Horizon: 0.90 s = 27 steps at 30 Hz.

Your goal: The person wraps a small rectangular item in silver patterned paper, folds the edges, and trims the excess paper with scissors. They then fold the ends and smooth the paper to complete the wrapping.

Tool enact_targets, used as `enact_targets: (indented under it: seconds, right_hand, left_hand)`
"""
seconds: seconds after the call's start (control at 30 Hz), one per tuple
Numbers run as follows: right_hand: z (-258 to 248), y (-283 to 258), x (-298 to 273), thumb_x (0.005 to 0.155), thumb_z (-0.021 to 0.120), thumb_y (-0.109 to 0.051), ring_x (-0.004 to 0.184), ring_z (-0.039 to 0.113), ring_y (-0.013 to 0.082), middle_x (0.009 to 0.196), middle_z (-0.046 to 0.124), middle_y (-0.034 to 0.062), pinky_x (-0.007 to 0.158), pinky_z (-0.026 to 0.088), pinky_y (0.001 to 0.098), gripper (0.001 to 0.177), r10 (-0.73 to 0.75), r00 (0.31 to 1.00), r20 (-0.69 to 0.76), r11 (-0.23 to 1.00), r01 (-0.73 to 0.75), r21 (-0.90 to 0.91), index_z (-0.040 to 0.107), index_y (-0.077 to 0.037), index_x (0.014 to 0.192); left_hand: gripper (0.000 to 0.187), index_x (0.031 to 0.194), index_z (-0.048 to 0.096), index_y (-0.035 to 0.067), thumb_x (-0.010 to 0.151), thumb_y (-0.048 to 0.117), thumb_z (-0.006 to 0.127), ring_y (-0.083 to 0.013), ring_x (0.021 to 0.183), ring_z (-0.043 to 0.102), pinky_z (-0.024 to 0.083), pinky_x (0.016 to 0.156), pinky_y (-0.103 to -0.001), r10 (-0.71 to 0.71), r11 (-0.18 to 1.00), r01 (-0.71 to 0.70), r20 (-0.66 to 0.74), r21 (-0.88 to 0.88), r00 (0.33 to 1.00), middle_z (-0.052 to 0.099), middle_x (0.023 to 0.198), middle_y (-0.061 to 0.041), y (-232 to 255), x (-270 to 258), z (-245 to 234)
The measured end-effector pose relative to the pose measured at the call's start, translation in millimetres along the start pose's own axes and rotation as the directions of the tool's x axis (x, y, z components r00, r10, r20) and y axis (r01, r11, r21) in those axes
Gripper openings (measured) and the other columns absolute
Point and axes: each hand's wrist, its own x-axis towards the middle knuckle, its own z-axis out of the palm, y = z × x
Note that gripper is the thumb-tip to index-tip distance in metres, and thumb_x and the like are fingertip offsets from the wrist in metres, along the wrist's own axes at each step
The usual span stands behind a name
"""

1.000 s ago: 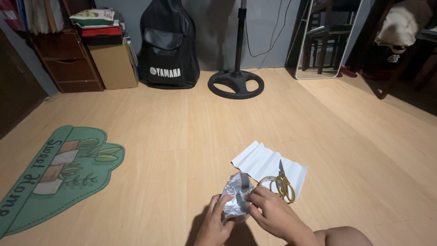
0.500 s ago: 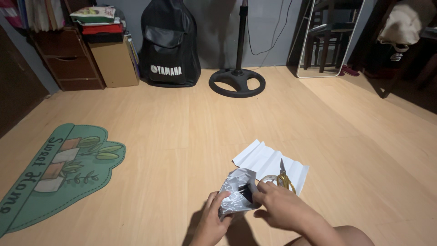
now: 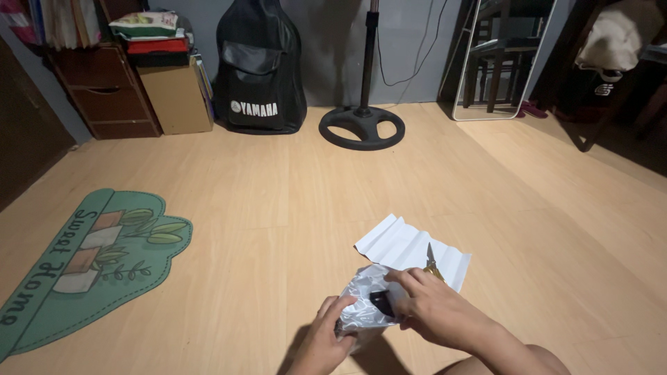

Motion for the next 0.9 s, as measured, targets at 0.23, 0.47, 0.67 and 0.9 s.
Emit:
enact_targets:
  seconds: [0.23, 0.47, 0.67, 0.9]
  right_hand:
    - [10.3, 13.2, -4.6, 0.084, 0.078, -0.01, 0.104, 0.063, 0.0202, 0.095, 0.07, 0.0012, 0.108, 0.033, 0.045, 0.01, 0.114, 0.981, 0.155, 0.966, -0.146, 0.215, 0.069, -0.01, 0.088]
    - [42.8, 26.1, -11.9, 0.077, 0.084, -0.008, 0.131, 0.053, 0.0334, 0.135, 0.06, 0.0075, 0.107, 0.04, 0.0467, 0.018, 0.084, 0.983, -0.165, 0.954, -0.032, 0.297, 0.074, -0.017, 0.087]
    - [79.4, 18.3, -2.3, 0.068, 0.098, -0.01, 0.153, 0.035, 0.0336, 0.153, 0.048, 0.0127, 0.123, 0.03, 0.0458, 0.089, 0.44, 0.869, -0.225, 0.548, -0.062, 0.834, 0.042, -0.009, 0.138]
    - [100.3, -4.9, -10.3, 0.081, 0.078, -0.001, 0.134, 0.057, 0.0222, 0.137, 0.069, 0.0109, 0.1, 0.053, 0.0364, 0.044, 0.393, 0.889, -0.233, 0.736, -0.152, 0.66, 0.071, -0.006, 0.125]
  left_hand:
    - [0.075, 0.136, 0.056, 0.016, 0.069, -0.005, 0.08, -0.0199, 0.116, 0.063, 0.05, 0.096, -0.029, -0.039, 0.999, 0.04, 0.026, -0.029, 0.999, 0.058, 0.126, -0.006, 2.2, 2.8, 0.6]
    - [0.073, 0.136, 0.057, 0.014, 0.07, -0.005, 0.081, -0.0161, 0.114, 0.061, 0.052, 0.089, -0.028, -0.098, 0.987, 0.104, 0.047, -0.121, 0.994, 0.058, 0.125, -0.003, -9.1, 0.7, 2.4]
    - [0.072, 0.136, 0.058, 0.015, 0.072, -0.006, 0.084, -0.0155, 0.104, 0.065, 0.055, 0.083, -0.027, -0.189, 0.949, 0.195, 0.05, -0.248, 0.981, 0.06, 0.129, -0.004, -14.1, 2.1, 3.1]
    - [0.062, 0.126, 0.06, 0.009, 0.072, -0.013, 0.079, -0.0136, 0.115, 0.066, 0.057, 0.092, -0.03, -0.147, 0.869, 0.192, 0.133, -0.457, 0.98, 0.06, 0.127, -0.005, -22.0, 0.5, 7.4]
